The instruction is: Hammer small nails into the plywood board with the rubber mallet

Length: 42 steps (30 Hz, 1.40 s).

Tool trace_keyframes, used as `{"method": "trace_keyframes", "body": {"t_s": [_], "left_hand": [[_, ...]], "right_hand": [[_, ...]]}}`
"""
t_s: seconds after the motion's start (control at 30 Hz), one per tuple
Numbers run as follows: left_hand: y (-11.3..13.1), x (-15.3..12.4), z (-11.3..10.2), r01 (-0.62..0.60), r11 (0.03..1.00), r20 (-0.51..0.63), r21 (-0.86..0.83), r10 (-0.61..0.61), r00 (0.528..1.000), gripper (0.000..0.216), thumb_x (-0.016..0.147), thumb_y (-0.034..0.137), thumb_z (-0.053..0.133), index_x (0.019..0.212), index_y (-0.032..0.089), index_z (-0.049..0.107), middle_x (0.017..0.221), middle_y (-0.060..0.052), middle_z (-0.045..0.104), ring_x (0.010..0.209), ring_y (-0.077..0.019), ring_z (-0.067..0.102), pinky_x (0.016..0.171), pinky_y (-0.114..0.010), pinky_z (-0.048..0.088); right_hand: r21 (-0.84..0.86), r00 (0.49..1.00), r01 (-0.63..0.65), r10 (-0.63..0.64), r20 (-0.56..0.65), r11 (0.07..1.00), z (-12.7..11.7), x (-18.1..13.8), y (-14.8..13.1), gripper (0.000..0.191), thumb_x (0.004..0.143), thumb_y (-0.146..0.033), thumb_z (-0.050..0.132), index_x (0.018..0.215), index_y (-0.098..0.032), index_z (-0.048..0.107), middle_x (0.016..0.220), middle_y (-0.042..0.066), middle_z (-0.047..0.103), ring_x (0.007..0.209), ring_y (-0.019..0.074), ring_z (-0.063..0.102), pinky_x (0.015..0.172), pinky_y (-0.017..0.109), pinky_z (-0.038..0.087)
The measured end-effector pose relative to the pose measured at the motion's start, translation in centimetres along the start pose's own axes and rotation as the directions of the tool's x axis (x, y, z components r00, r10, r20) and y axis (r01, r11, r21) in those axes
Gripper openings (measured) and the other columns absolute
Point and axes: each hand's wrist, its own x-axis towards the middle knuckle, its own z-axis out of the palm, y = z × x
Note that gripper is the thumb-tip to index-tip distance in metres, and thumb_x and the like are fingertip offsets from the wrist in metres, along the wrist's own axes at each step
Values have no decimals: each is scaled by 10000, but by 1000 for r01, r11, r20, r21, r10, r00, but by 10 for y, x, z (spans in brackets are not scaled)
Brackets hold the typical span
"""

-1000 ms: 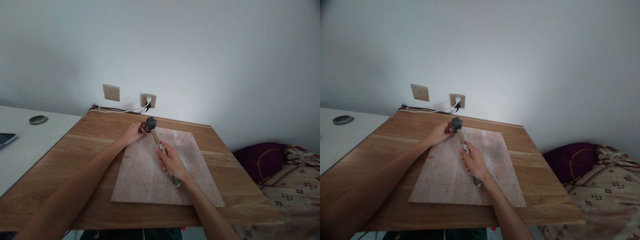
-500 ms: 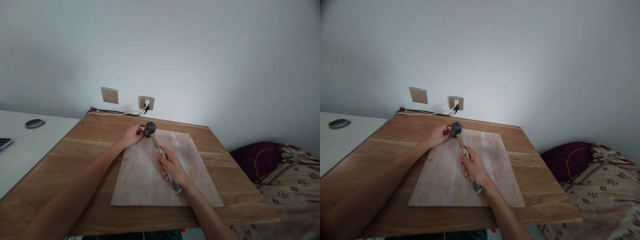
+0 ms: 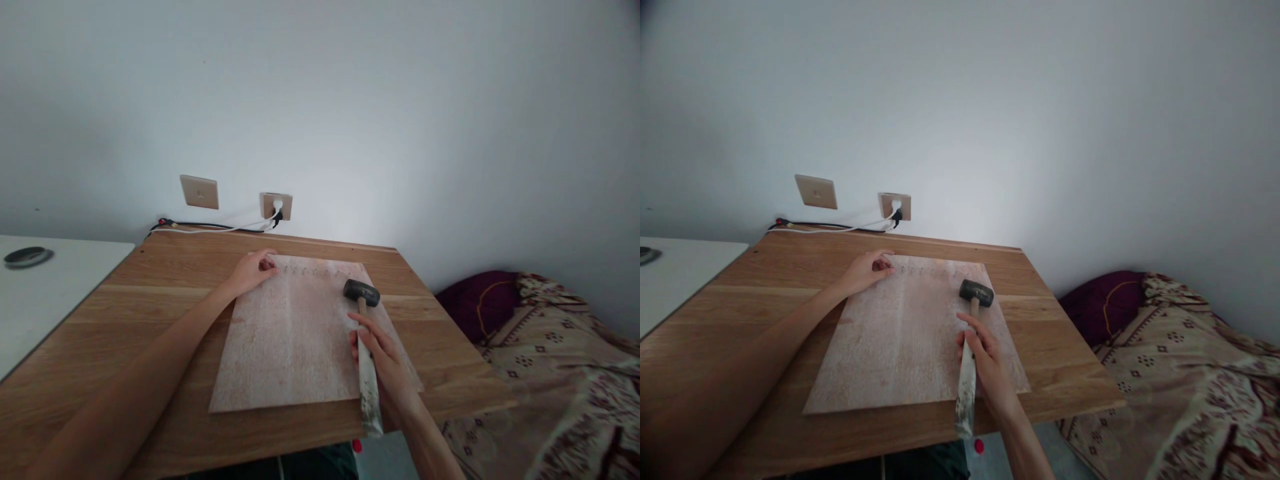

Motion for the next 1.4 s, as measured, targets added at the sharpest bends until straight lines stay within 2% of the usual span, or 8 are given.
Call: {"method": "trace_keyframes", "body": {"t_s": [0.23,0.43,0.57,0.7,0.9,1.13,1.27,1.4], "left_hand": [[-2,3,-4,-13,1000,12,20,13,1000,397,846,469,710,1137,199,710,979,-65,794,880,-224,721,847,-359,563],[-14,4,-15,38,971,-149,237,-2,989,436,900,537,619,1111,174,736,1048,-114,730,966,-259,676,928,-398,546],[-28,5,-24,112,924,-181,366,-48,982,430,938,536,527,993,176,756,1028,-138,701,937,-281,661,913,-415,554],[-33,9,-32,57,919,-89,390,-24,996,354,911,472,531,897,198,755,903,-117,719,882,-281,660,907,-416,557],[-17,15,-14,-8,927,8,376,5,1000,270,868,357,542,896,200,760,846,-96,708,850,-269,667,874,-404,569],[41,49,70,-96,956,191,277,43,981,176,850,289,635,916,163,740,1105,-161,703,974,-294,700,979,-435,572],[76,67,108,-142,959,284,244,69,956,252,875,271,664,1090,155,729,1225,-182,706,1206,-325,662,1074,-423,526],[96,60,125,-262,914,255,311,186,949,412,971,380,602,1321,171,663,1558,-209,522,1443,-368,498,1183,-512,414]], "right_hand": [[-467,971,224,-154,182,855,9,23,-3,490,974,-608,510,1188,-210,700,600,-26,518,519,195,526,477,301,400],[-625,933,355,-309,186,695,16,11,-3,481,1048,-530,483,1310,-177,676,735,51,698,676,258,679,662,361,522],[-703,862,409,-500,87,582,-8,-19,18,410,1085,-457,442,1351,-223,647,1015,109,762,888,279,733,830,420,594],[-845,752,459,-626,205,274,-41,-41,52,438,1078,-416,481,1487,-278,559,1368,121,710,1354,360,580,1087,580,488],[-942,747,318,-640,181,105,-85,-33,74,454,1091,-410,406,1474,-252,591,1386,122,710,1459,371,491,1163,625,377],[-987,783,138,-619,57,84,-179,-1,79,479,1068,-368,327,1421,-244,625,1417,119,688,1428,351,532,1136,600,437],[-976,783,46,-615,-97,212,-225,10,80,542,1045,-474,331,1436,-207,594,1422,150,671,1398,349,568,1139,562,468],[-935,745,-114,-593,-305,337,-260,8,84,669,1008,-611,344,1477,-180,547,1509,191,586,1379,388,579,1103,571,499]]}}
